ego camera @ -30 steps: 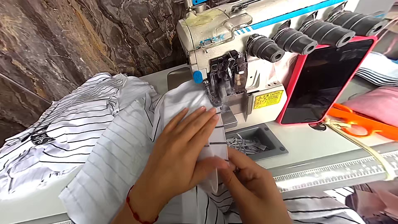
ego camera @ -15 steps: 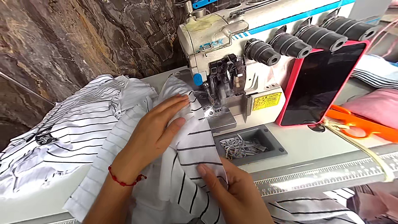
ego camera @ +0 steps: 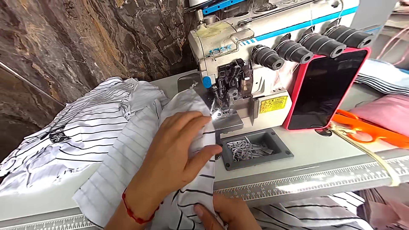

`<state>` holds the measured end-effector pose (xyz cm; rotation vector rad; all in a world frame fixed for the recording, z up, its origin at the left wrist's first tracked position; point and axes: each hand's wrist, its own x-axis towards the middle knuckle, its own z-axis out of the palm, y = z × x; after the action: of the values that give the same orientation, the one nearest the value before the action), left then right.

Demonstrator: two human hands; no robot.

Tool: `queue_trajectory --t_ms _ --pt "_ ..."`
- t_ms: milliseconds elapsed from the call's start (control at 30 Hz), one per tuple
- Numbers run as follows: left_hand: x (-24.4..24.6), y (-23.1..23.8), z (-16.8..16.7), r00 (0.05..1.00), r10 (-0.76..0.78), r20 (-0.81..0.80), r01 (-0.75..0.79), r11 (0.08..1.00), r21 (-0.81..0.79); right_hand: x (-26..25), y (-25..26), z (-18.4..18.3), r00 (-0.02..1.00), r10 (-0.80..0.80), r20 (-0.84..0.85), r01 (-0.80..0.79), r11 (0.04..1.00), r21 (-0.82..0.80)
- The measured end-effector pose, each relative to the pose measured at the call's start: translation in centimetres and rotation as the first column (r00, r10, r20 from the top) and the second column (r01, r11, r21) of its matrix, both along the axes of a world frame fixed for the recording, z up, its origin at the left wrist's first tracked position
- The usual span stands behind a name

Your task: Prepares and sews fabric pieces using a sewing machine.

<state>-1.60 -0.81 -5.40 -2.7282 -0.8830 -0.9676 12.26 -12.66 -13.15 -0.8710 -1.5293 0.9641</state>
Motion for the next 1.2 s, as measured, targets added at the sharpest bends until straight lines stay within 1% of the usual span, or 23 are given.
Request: queue_trajectory --t_ms 100,133,200,267,300,367,433,500,567,600,667,700,767,800,867,900,967,1067,1133,1200 --pt "0.1 0.4 -0.8 0.985 0.162 -0.051 -0.159 0.985 0.063 0.6 0.1 -0.2 0.996 0.053 0.076 -0.053 0.999 -0.013" --pt "0.1 0.4 -1.1 0.980 0.191 -0.052 -0.187 0.979 0.080 0.8 0.4 -0.3 0.997 0.023 0.077 -0.021 0.999 -0.025" --pt "0.4 0.0 -1.8 0.978 0.207 -0.006 -0.204 0.971 0.124 1.7 1.5 -0.4 0.994 -0.106 0.023 0.107 0.994 -0.030" --pt "1.0 -0.8 -2.5 0.981 0.177 0.075 -0.188 0.965 0.183 2.7 3.4 -0.6 0.973 -0.222 -0.065 0.223 0.975 0.012" --pt "1.4 -1.3 -2.9 0.981 0.159 0.110 -0.180 0.958 0.222 3.0 4.4 -0.6 0.962 -0.252 -0.106 0.255 0.967 0.014" --pt "2.4 -2.2 -3.6 0.981 0.094 0.170 -0.141 0.948 0.285 3.6 5.5 0.1 0.955 -0.240 -0.173 0.236 0.971 -0.045" --pt "3.7 -2.8 -4.2 0.978 0.007 0.207 -0.066 0.958 0.280 3.9 6.1 0.9 0.943 -0.217 -0.253 0.183 0.972 -0.150" --pt "5.0 -2.8 -5.0 0.959 -0.055 0.277 -0.014 0.970 0.243 4.1 6.5 1.2 0.905 -0.236 -0.354 0.149 0.955 -0.256" --pt "5.9 -2.9 -5.4 0.945 -0.081 0.316 0.015 0.979 0.204 4.5 6.8 1.1 0.864 -0.273 -0.422 0.152 0.942 -0.299" --pt "6.2 -2.9 -5.4 0.941 -0.096 0.326 0.035 0.981 0.189 4.8 6.9 1.0 0.852 -0.303 -0.426 0.180 0.935 -0.306" --pt "6.2 -3.3 -5.1 0.928 -0.140 0.345 0.086 0.982 0.167 5.2 7.0 1.1 0.832 -0.381 -0.403 0.266 0.912 -0.313" --pt "5.9 -3.3 -4.7 0.926 -0.139 0.352 0.079 0.981 0.179 5.3 7.0 1.2 0.830 -0.414 -0.372 0.313 0.900 -0.304" --pt "4.9 -2.9 -3.3 0.948 -0.051 0.314 -0.011 0.981 0.193 5.2 6.9 1.1 0.829 -0.483 -0.282 0.429 0.872 -0.234" --pt "4.4 -2.5 -2.8 0.965 0.013 0.263 -0.060 0.983 0.173 5.2 6.7 1.0 0.821 -0.524 -0.229 0.497 0.852 -0.166" --pt "3.6 -1.6 -2.6 0.978 0.142 0.152 -0.163 0.977 0.136 5.6 6.7 1.0 0.777 -0.615 -0.138 0.621 0.784 0.005" --pt "3.4 -1.4 -3.0 0.973 0.195 0.123 -0.211 0.968 0.133 6.0 6.8 1.4 0.755 -0.647 -0.105 0.654 0.755 0.054" --pt "3.3 -1.8 -3.8 0.960 0.264 0.096 -0.276 0.950 0.145 6.6 7.4 2.2 0.729 -0.683 -0.031 0.683 0.726 0.081" --pt "3.5 -2.8 -4.2 0.935 0.337 0.113 -0.353 0.920 0.169 7.0 8.0 2.9 0.715 -0.695 0.076 0.690 0.719 0.075" --pt "3.3 -3.3 -4.4 0.922 0.365 0.131 -0.384 0.908 0.168 6.9 8.1 2.7 0.719 -0.690 0.084 0.685 0.723 0.084" --pt "3.2 -3.6 -4.5 0.917 0.373 0.143 -0.393 0.905 0.163 6.8 7.8 2.4 0.725 -0.687 0.053 0.682 0.726 0.090"
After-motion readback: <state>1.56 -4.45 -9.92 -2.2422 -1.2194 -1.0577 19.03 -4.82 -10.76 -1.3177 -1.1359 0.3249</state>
